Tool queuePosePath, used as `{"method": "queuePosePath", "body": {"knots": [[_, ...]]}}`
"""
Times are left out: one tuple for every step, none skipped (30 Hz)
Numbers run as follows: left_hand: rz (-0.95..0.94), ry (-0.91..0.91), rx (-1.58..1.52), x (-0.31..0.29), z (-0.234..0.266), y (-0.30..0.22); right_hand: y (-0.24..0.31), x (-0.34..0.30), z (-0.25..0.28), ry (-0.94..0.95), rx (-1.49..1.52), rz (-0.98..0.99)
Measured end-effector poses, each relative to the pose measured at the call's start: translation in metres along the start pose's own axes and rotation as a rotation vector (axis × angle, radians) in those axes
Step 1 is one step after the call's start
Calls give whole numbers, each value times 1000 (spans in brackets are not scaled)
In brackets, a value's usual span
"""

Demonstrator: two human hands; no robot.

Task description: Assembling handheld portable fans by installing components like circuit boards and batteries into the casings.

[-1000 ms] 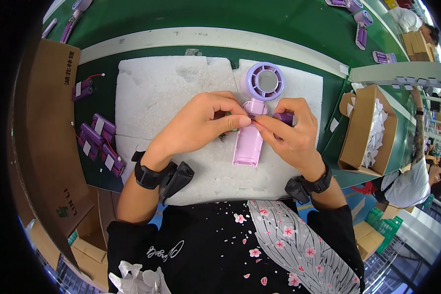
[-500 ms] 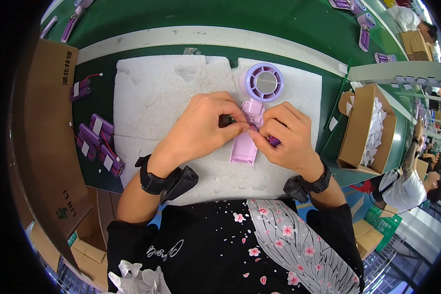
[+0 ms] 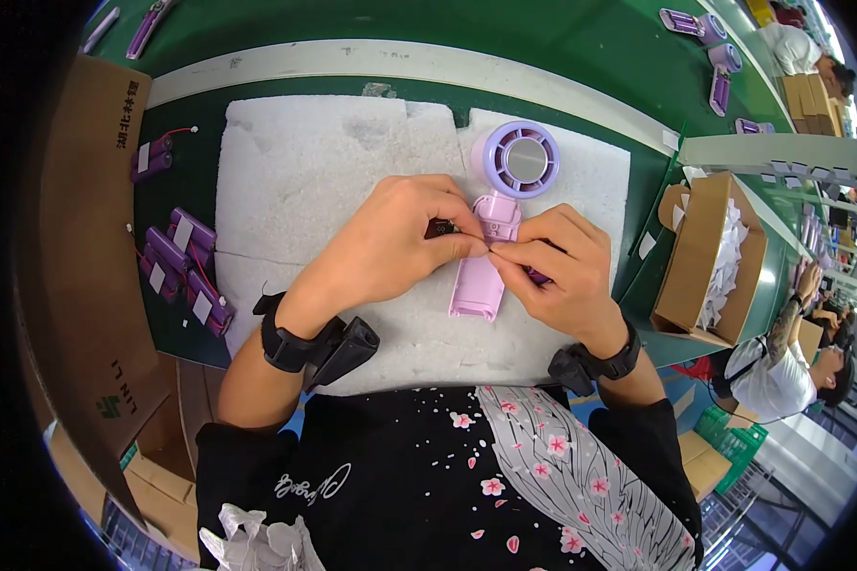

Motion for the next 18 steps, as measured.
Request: {"method": "queuePosePath", "body": {"knots": [[1,5,-2,0,0,0,1,0,-1,11,-10,19],[1,11,-4,0,-1,0,2,-1,-1,12,-10,18],[0,13,-4,0,-1,0,2,-2,-2,20,-27,33],[-6,7,16,0,-2,0,3,-2,-4,27,-44,47],[-13,1,36,-1,-2,-1,4,-3,-5,34,-62,62],[-20,-4,56,-1,-2,-1,4,-2,-6,33,-63,61],[-21,-2,56,-1,-1,-2,4,-2,-7,38,-69,44],[-15,3,81,-1,-1,-3,4,-3,-9,43,-76,28],[-8,9,107,-1,-1,-4,3,-3,-9,47,-82,12],[-2,14,132,-1,0,-5,3,-4,-9,45,-83,11],[-4,16,134,-1,0,-4,1,-3,-8,7,-57,-6],[15,37,66,-2,1,-3,-1,-3,-6,-30,-30,-22],[35,58,-4,-3,2,-1,-3,-3,-4,-67,-4,-40],[55,79,-73,-3,2,1,-4,-3,-3,-68,-4,-41],[54,81,-72,-3,3,2,-3,-3,-1,-78,0,-24],[79,91,-133,-3,2,4,-3,-2,1,-88,4,-6],[103,102,-194,-2,2,5,-2,-2,3,-98,7,12],[128,111,-254,-3,1,6,-2,-2,3,-99,8,12]]}}
Point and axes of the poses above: each hand's wrist, its own x-axis towards the middle knuckle, its own z-axis out of the back of the hand, y = z × x, the point moved 6 cm from there along x, towards the middle knuckle, and after that the axes turned 5 degrees about -y, right-handed, at the moved point
